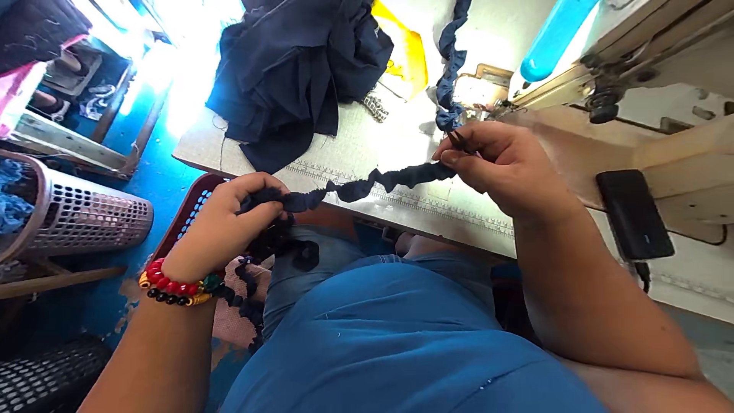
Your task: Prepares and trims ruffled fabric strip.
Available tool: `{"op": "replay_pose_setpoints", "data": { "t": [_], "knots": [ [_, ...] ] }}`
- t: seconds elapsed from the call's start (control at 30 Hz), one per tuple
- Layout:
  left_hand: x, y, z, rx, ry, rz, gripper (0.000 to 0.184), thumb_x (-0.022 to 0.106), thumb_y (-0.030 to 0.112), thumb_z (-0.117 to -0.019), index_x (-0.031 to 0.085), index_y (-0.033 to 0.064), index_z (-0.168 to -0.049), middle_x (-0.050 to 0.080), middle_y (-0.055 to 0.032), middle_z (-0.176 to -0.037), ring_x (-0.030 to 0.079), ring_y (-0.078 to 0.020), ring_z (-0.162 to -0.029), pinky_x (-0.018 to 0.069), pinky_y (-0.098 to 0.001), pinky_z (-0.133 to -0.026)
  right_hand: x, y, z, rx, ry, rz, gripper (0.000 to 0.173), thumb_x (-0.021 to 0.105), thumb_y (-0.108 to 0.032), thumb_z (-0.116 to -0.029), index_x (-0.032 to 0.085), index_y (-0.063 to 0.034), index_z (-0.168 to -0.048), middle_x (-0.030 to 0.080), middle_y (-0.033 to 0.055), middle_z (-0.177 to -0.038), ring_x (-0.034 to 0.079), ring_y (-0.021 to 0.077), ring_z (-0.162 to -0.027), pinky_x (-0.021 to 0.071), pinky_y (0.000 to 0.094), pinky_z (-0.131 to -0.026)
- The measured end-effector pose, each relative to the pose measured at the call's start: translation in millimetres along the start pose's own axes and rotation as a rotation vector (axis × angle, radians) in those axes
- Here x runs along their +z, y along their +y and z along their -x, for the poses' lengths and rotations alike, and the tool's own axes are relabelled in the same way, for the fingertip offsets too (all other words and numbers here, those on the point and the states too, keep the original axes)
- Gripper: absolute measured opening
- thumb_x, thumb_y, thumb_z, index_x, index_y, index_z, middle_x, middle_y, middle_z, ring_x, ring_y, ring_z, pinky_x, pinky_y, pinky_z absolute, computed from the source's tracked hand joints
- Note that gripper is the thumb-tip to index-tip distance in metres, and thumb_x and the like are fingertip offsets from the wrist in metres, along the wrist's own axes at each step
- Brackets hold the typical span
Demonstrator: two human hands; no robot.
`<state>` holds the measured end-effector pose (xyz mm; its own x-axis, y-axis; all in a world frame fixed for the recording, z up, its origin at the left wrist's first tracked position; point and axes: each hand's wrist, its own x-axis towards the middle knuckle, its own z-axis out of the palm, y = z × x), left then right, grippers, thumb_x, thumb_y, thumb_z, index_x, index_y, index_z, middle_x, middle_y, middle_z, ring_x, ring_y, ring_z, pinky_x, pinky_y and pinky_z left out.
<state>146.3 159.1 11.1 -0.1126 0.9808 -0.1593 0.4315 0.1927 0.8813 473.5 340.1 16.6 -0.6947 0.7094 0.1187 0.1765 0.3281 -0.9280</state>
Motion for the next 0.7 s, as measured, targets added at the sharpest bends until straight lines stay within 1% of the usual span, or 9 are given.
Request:
{"op": "replay_pose_setpoints", "data": {
  "t": [0.07,0.13,0.27,0.4,0.47,0.5,0.6,0.63,0.7],
  "knots": [
    [-1,-1,-1,-0.020,0.030,0.022,0.018,0.054,0.009,-0.0953,0.066,0.0163,-0.107,0.066,0.0080,-0.079,0.058,0.0026,-0.060,0.0465,-0.0130,-0.053,-1,-3,0,0.009,-0.008,-0.050,0.011,0.057,-0.010,-0.0976,0.067,-0.0115,-0.102,0.061,-0.0115,-0.077,0.046,-0.0061,-0.055,0.0369,0.0107,-0.049],
    [-3,-1,-2,-0.035,0.048,0.055,0.019,0.053,0.008,-0.0958,0.066,0.0168,-0.106,0.065,0.0086,-0.077,0.055,0.0032,-0.056,0.0444,-0.0117,-0.050,-1,-4,-1,0.011,-0.014,-0.075,0.013,0.057,-0.008,-0.0966,0.067,-0.0106,-0.103,0.060,-0.0110,-0.075,0.045,-0.0056,-0.054,0.0359,0.0110,-0.047],
    [-7,-2,-3,-0.038,0.070,0.105,0.021,0.050,0.007,-0.0951,0.066,0.0183,-0.102,0.064,0.0101,-0.074,0.053,0.0039,-0.053,0.0425,-0.0105,-0.048,-2,-7,-2,-0.011,-0.036,-0.055,0.014,0.058,-0.005,-0.0945,0.067,-0.0079,-0.104,0.061,-0.0088,-0.076,0.046,-0.0047,-0.055,0.0361,0.0114,-0.048],
    [-8,-3,-3,-0.055,0.069,0.075,0.019,0.053,0.006,-0.0963,0.067,0.0169,-0.103,0.065,0.0087,-0.074,0.053,0.0041,-0.053,0.0415,-0.0103,-0.047,1,-8,-1,-0.027,-0.081,-0.101,0.016,0.058,-0.004,-0.0932,0.066,-0.0075,-0.106,0.066,-0.0070,-0.085,0.052,-0.0039,-0.061,0.0404,0.0113,-0.050],
    [-11,-4,-3,-0.059,0.055,0.104,0.020,0.051,0.007,-0.0977,0.067,0.0169,-0.104,0.066,0.0085,-0.076,0.053,0.0040,-0.053,0.0424,-0.0102,-0.047,0,-7,-3,-0.020,-0.071,-0.079,0.017,0.058,-0.004,-0.0936,0.066,-0.0068,-0.108,0.068,-0.0055,-0.091,0.055,-0.0034,-0.064,0.0430,0.0114,-0.052],
    [-13,-3,-3,-0.057,0.053,0.120,0.021,0.050,0.007,-0.0976,0.067,0.0172,-0.105,0.066,0.0083,-0.077,0.053,0.0036,-0.053,0.0423,-0.0104,-0.047,-1,-6,-5,-0.009,-0.049,-0.029,0.018,0.059,-0.004,-0.0936,0.066,-0.0067,-0.109,0.069,-0.0046,-0.093,0.057,-0.0032,-0.067,0.0448,0.0118,-0.054],
    [-20,-1,-6,-0.063,0.051,0.122,0.018,0.051,0.008,-0.0985,0.065,0.0173,-0.104,0.062,0.0076,-0.073,0.051,0.0020,-0.051,0.0417,-0.0112,-0.046,-9,3,-15,0.039,0.015,0.259,0.016,0.062,-0.011,-0.0986,0.067,-0.0064,-0.113,0.069,0.0010,-0.105,0.065,0.0005,-0.083,0.0550,0.0181,-0.071],
    [-22,0,-10,-0.083,0.076,0.127,0.018,0.051,0.008,-0.0954,0.066,0.0176,-0.102,0.061,0.0083,-0.071,0.051,0.0019,-0.050,0.0420,-0.0114,-0.045,-13,8,-19,0.058,0.035,0.358,0.017,0.061,-0.014,-0.1000,0.068,-0.0076,-0.114,0.071,0.0022,-0.106,0.066,0.0020,-0.083,0.0557,0.0214,-0.072],
    [-28,-3,-15,-0.122,0.118,0.154,0.019,0.050,0.009,-0.0947,0.066,0.0182,-0.099,0.060,0.0089,-0.069,0.050,0.0018,-0.049,0.0419,-0.0120,-0.045,-22,16,-24,0.106,0.044,0.493,0.019,0.058,-0.016,-0.1014,0.069,-0.0103,-0.115,0.072,0.0032,-0.107,0.064,0.0056,-0.078,0.0538,0.0282,-0.071]
  ]
}}
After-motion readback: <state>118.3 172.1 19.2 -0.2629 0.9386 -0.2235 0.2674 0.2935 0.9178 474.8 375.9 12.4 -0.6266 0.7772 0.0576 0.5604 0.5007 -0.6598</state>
